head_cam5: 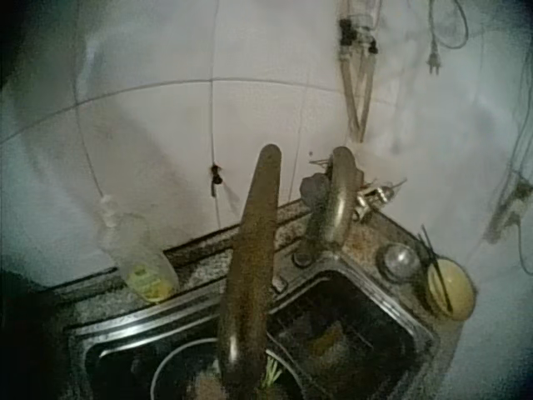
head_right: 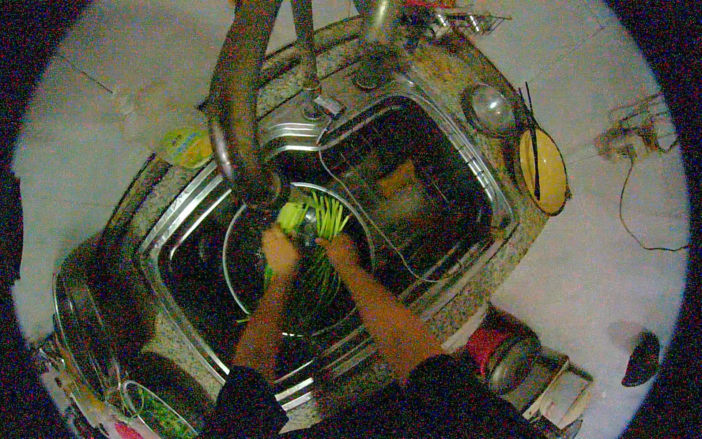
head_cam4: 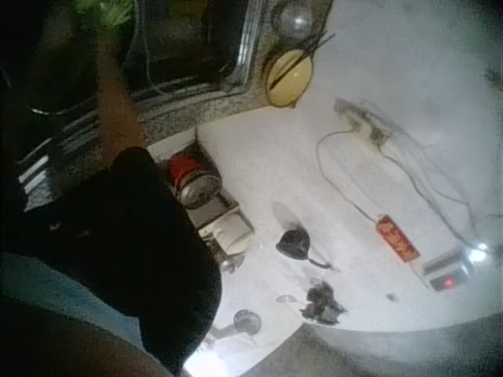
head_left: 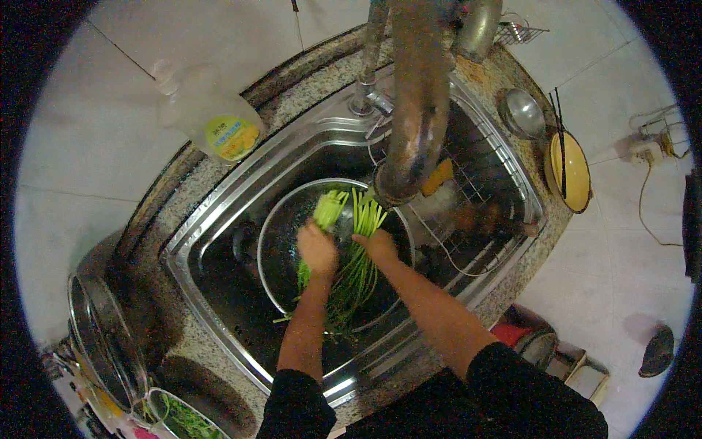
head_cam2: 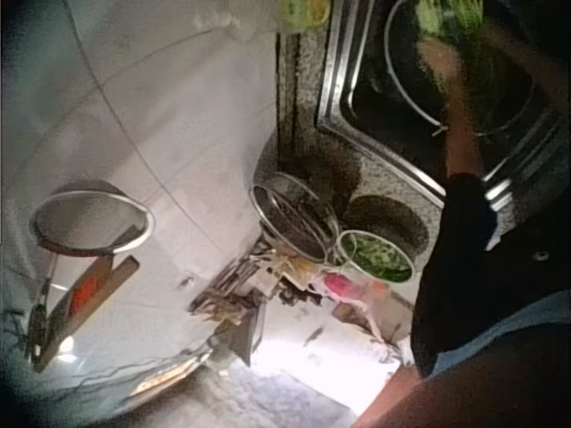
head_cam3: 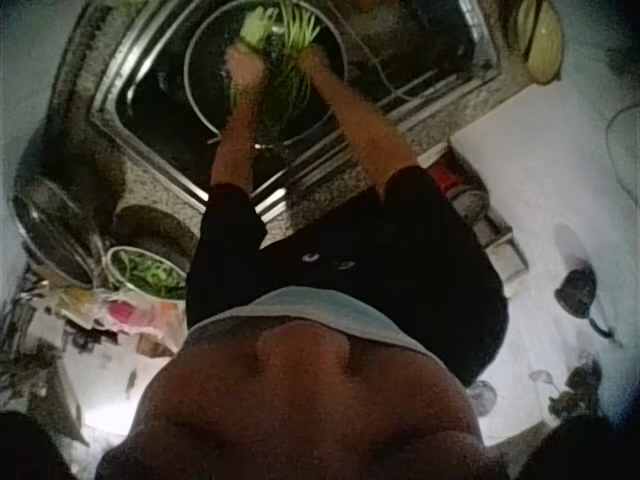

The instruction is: The person trims the ends of green vegetables on a cutting board, then washes them under running water in a sink. They place the cleaned vegetables into a pot and briefly wash a plate.

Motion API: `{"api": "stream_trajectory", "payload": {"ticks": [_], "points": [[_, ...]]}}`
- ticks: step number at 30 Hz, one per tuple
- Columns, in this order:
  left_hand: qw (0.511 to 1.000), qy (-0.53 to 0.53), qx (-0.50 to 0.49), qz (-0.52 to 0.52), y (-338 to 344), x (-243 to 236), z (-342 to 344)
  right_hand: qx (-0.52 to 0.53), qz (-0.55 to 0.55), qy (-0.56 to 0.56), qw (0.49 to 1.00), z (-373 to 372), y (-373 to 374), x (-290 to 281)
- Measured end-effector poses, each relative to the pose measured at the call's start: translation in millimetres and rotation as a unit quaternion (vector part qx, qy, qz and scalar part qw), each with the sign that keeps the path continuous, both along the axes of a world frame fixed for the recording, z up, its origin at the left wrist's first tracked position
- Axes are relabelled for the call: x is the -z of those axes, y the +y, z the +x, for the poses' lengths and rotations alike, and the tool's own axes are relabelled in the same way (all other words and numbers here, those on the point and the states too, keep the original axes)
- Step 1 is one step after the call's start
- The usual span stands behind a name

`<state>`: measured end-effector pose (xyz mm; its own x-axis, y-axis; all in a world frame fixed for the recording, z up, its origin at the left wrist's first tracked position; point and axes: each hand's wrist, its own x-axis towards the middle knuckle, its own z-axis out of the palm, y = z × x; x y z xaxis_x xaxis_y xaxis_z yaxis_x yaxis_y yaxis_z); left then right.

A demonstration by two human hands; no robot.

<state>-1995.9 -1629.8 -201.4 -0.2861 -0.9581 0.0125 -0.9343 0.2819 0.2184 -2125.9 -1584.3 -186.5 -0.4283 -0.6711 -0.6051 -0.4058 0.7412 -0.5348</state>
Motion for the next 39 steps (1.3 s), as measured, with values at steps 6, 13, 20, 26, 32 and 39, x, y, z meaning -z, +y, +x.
{"api": "stream_trajectory", "payload": {"ticks": [6,13,20,26,32,39], "points": [[0.976,0.145,0.079,0.140,-31.2,4.2,40.3,0.131,-0.194,-0.073,0.970,29.9,5.9,15.9],[0.943,0.292,-0.051,0.149,-37.6,-1.5,47.9,0.279,-0.141,-0.293,0.903,22.9,-11.1,-10.9],[0.983,-0.039,0.176,0.027,-3.7,-30.3,17.1,0.046,-0.045,-0.119,0.991,-10.1,-15.7,-6.4],[0.998,-0.048,0.036,-0.006,26.1,4.0,0.9,0.018,-0.186,-0.164,0.969,-5.4,-5.2,13.3],[0.967,0.242,0.079,0.014,-14.4,-19.6,14.7,0.037,-0.205,-0.218,0.953,-10.9,0.4,-12.1],[0.961,0.113,0.106,0.231,14.0,-36.1,-4.0,0.111,-0.102,-0.342,0.927,-18.6,-8.5,-35.1]]}}
